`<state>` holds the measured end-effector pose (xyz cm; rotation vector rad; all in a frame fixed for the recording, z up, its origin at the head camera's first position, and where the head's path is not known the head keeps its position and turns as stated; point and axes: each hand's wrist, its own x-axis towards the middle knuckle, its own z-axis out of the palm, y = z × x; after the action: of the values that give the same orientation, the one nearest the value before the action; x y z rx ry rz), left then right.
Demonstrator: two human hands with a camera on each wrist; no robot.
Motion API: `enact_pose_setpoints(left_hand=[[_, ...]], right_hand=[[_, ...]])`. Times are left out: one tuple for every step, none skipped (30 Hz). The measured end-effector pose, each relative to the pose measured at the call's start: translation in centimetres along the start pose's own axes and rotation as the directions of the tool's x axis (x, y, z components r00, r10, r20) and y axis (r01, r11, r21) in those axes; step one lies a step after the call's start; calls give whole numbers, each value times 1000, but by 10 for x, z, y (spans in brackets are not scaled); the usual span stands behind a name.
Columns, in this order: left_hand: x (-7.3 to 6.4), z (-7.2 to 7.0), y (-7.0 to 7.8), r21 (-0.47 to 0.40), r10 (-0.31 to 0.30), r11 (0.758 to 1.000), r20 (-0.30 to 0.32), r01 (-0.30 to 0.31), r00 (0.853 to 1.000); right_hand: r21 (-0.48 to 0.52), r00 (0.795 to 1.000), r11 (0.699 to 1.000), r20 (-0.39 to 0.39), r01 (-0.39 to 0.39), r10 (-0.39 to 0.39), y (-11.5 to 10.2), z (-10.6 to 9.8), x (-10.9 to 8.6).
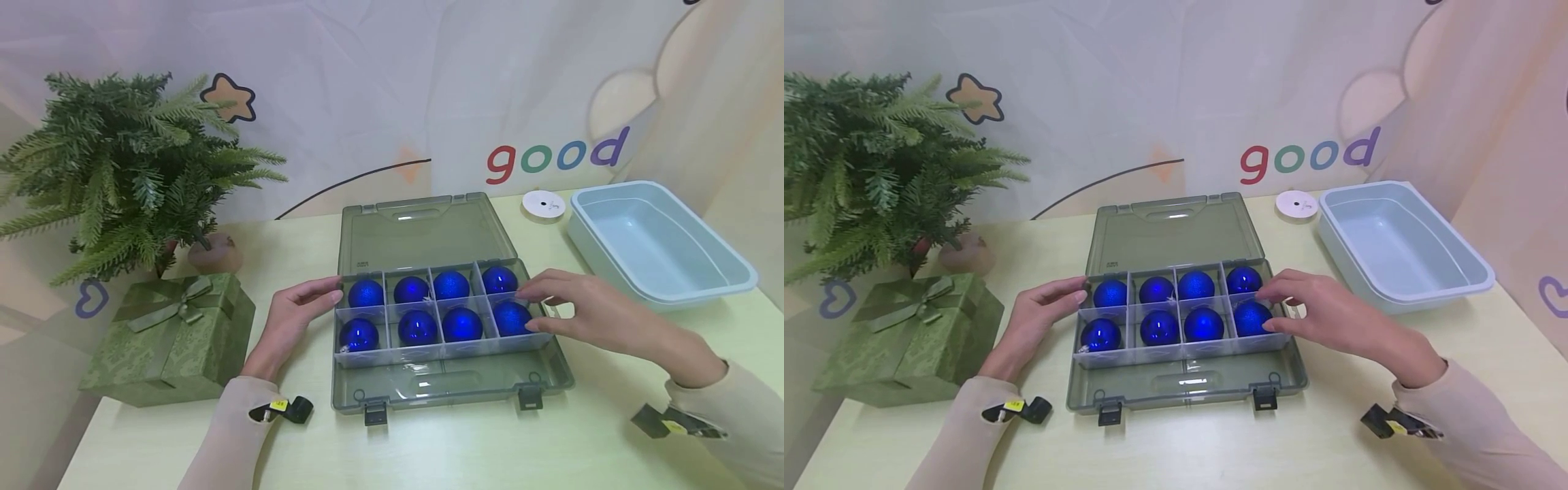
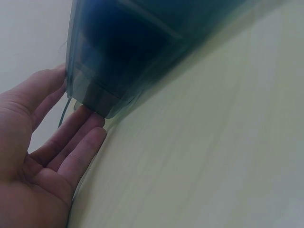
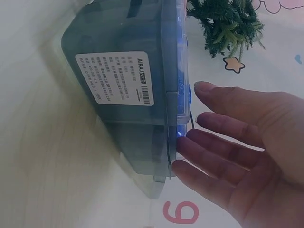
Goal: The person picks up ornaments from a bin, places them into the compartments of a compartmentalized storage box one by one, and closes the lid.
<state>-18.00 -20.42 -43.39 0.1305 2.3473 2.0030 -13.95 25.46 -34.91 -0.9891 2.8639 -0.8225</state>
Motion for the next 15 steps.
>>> enact_pose_setpoints(left_hand=[[0, 0, 0, 1, 0, 1000, 0, 0, 1000], [0, 0, 0, 0, 1, 1000, 0, -1, 1000], [0, 0, -1, 0, 2, 1000, -1, -2, 1000], [0, 0, -1, 0, 4, 1000, -1, -4, 1000], [0, 0, -1, -2, 5, 1000, -1, -5, 1000], [1, 0, -2, -3, 6, 1000, -1, -6, 1000], [1, 0, -2, -1, 8, 1000, 0, -8, 1000], [1, 0, -2, -2, 10, 1000, 2, -10, 1000], [2, 0, -2, -1, 11, 1000, 2, -11, 1000], [2, 0, -2, -2, 11, 1000, 3, -11, 1000], [1, 0, -2, -3, 11, 1000, 4, -11, 1000], [1, 0, -1, -3, 12, 1000, 5, -12, 1000], [1, 0, -1, -2, 11, 1000, 6, -11, 1000], [1, 0, -1, -1, 8, 1000, 6, -8, 1000], [0, 0, 0, 0, 3, 1000, 4, -3, 1000]], right_hand=[[5, 1000, 1000, -1, 0, 0, 0, 0, 0], [11, 1000, 1000, -1, -1, 1, 1, 0, 0], [19, 1000, 1000, -4, 0, 0, 1, 0, 0], [28, 1000, 1000, -4, -4, 4, 1, -1, 1], [41, 1000, 999, -6, -10, 11, 2, -1, 1], [56, 1000, 998, -12, -12, 12, 3, -1, 1], [72, 1000, 997, -14, -25, 26, 4, -2, 2], [83, 999, 996, -20, -38, 40, 6, -2, 3], [93, 998, 994, -25, -57, 59, 7, -2, 4], [97, 996, 992, -37, -75, 79, 8, -3, 5], [103, 994, 991, -50, -91, 97, 10, -4, 6], [112, 991, 987, -61, -113, 120, 11, -5, 8], [118, 986, 983, -69, -142, 150, 11, -6, 9], [123, 981, 979, -81, -164, 175, 12, -7, 11], [133, 977, 974, -91, -183, 195, 13, -7, 13]])
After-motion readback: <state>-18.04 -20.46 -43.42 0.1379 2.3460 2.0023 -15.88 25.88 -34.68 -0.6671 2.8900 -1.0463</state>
